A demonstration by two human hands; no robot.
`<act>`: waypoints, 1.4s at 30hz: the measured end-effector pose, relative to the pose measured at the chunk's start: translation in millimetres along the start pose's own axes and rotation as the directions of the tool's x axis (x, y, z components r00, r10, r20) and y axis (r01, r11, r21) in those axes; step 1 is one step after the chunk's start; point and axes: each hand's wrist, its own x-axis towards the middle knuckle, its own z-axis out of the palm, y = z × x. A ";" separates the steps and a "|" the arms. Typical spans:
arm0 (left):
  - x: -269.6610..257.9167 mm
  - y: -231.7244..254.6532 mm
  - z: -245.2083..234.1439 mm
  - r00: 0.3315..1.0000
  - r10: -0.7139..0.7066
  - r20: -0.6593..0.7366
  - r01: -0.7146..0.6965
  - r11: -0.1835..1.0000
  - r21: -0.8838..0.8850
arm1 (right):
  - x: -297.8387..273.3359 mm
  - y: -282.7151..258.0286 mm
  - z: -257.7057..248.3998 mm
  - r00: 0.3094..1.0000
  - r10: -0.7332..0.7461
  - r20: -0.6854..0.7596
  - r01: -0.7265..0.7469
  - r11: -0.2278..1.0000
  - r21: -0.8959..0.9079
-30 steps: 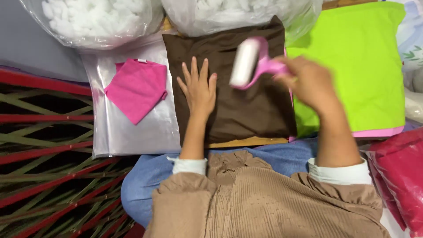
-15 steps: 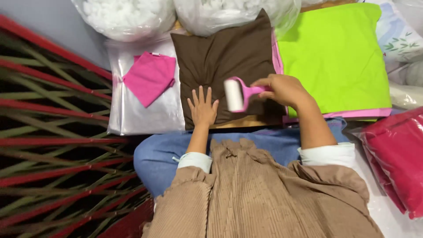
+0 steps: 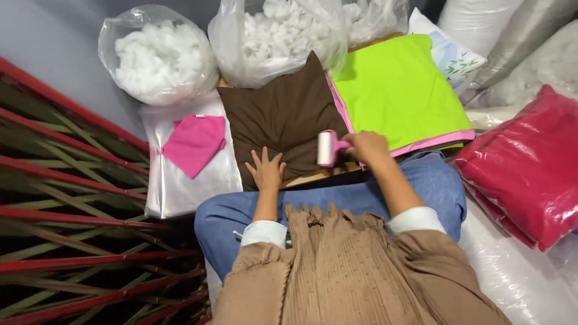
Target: Stuffing a pillowcase with fiberfill and cleaning the exterior with a lint roller
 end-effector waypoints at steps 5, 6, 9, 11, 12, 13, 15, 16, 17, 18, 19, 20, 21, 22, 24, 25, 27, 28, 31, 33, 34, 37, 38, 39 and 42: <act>22.9 -12.8 29.5 0.995 0.010 -0.096 -0.022 0.992 -0.125 | -21.6 -14.1 -89.5 0.996 -0.081 -0.038 0.073 0.982 -0.172; 20.0 -11.5 22.4 0.999 0.016 -0.029 -0.022 0.979 -0.201 | -32.4 -33.2 -116.9 0.992 -0.123 0.026 0.124 0.992 -0.033; 25.6 -31.0 -3.5 0.965 0.143 0.219 -0.084 0.962 -0.260 | -11.8 -50.9 -92.0 0.966 -0.208 0.152 0.197 0.977 0.085; 32.7 -56.6 -11.3 0.949 0.182 0.259 -0.135 0.973 -0.187 | 7.0 -19.1 -60.7 0.966 -0.172 0.192 0.177 0.984 -0.012; 45.6 -66.2 -18.4 0.932 0.229 0.282 -0.199 0.971 -0.129 | 25.6 -2.2 -51.4 0.969 -0.126 0.212 0.155 0.979 -0.130; 40.2 -67.1 -39.6 0.936 0.219 0.277 -0.189 0.973 -0.129 | 18.6 -7.3 -80.1 0.968 -0.137 0.209 0.167 0.977 -0.132; 30.2 -74.2 -85.2 0.958 0.148 0.244 -0.117 0.983 -0.140 | 9.2 -19.9 -133.8 0.962 -0.109 0.252 0.129 0.990 -0.065; 26.3 -64.3 -97.8 0.951 0.142 0.275 -0.110 0.986 -0.129 | 11.3 -34.2 -142.5 0.954 -0.109 0.278 0.126 0.991 -0.045; 23.8 -54.3 -109.9 0.979 0.109 0.174 -0.072 0.976 -0.204 | 14.8 -48.3 -151.2 0.962 -0.178 0.206 0.177 0.984 0.020; 32.6 -41.0 -125.3 0.997 0.063 0.048 -0.046 0.956 -0.289 | 27.5 -61.3 -167.6 0.964 -0.244 0.107 0.238 0.969 0.064; 34.0 -32.3 -120.2 0.997 0.058 0.052 -0.041 0.957 -0.286 | 38.5 -72.5 -151.2 0.963 -0.248 0.110 0.241 0.968 0.069; 41.1 -21.6 -117.6 1.000 0.022 -0.010 -0.024 0.931 -0.364 | 53.5 -82.8 -138.4 0.938 -0.328 0.111 0.318 0.943 0.098; 48.4 -11.1 -114.9 0.997 -0.019 -0.069 -0.014 0.898 -0.440 | 68.7 -93.3 -125.7 0.907 -0.407 0.109 0.393 0.911 0.128; 52.0 -13.2 -99.6 0.998 -0.027 -0.064 -0.004 0.899 -0.439 | 88.9 -70.4 -97.4 0.903 -0.413 0.115 0.398 0.908 0.132; 57.1 -22.3 -68.3 0.988 -0.031 0.148 0.074 0.953 -0.293 | 132.3 -30.8 -39.0 0.953 -0.274 0.131 0.264 0.960 0.090; 55.0 -27.8 -66.7 0.987 -0.052 0.150 0.095 0.951 -0.293 | 126.8 -9.2 -42.0 0.946 -0.293 0.138 0.282 0.955 0.091; 65.6 -30.9 -65.7 0.969 -0.124 0.212 0.189 0.930 -0.316 | 128.4 42.1 -56.1 0.976 -0.040 0.212 0.018 0.994 0.105; 76.0 -27.2 -62.3 0.962 -0.138 0.238 0.210 0.927 -0.312 | 114.2 27.1 -82.6 0.970 -0.047 0.240 0.022 0.994 0.105; 98.0 -9.6 -54.2 0.969 -0.199 -0.144 0.103 0.861 -0.498 | 93.7 -12.0 -126.3 0.985 -0.060 -0.165 0.048 0.996 -0.074; 113.0 9.5 -70.0 0.944 -0.098 -0.316 -0.063 0.885 -0.462 | 115.2 -36.7 -115.1 0.915 -0.238 -0.325 0.324 0.915 0.240; 117.1 2.7 -56.3 0.946 -0.094 -0.310 -0.064 0.884 -0.463 | 121.8 -39.3 -102.5 0.918 -0.233 -0.321 0.317 0.917 0.241; 124.5 -23.5 -25.6 0.979 -0.076 -0.187 0.049 0.989 -0.143 | 137.1 -18.0 -73.3 0.963 -0.228 -0.141 0.242 0.966 0.095; 125.2 -32.1 -18.5 0.978 -0.116 -0.174 0.095 0.988 -0.125 | 138.5 10.9 -70.6 0.992 -0.105 -0.076 0.108 0.993 0.042; 125.8 -41.0 -11.6 0.974 -0.157 -0.162 0.141 0.984 -0.106 | 139.4 39.5 -68.4 0.999 0.025 -0.021 -0.025 1.000 -0.019; 128.3 -14.0 -48.4 0.957 -0.146 -0.252 0.093 0.973 -0.210 | 92.0 45.2 -107.8 0.893 0.011 -0.449 -0.122 0.968 -0.220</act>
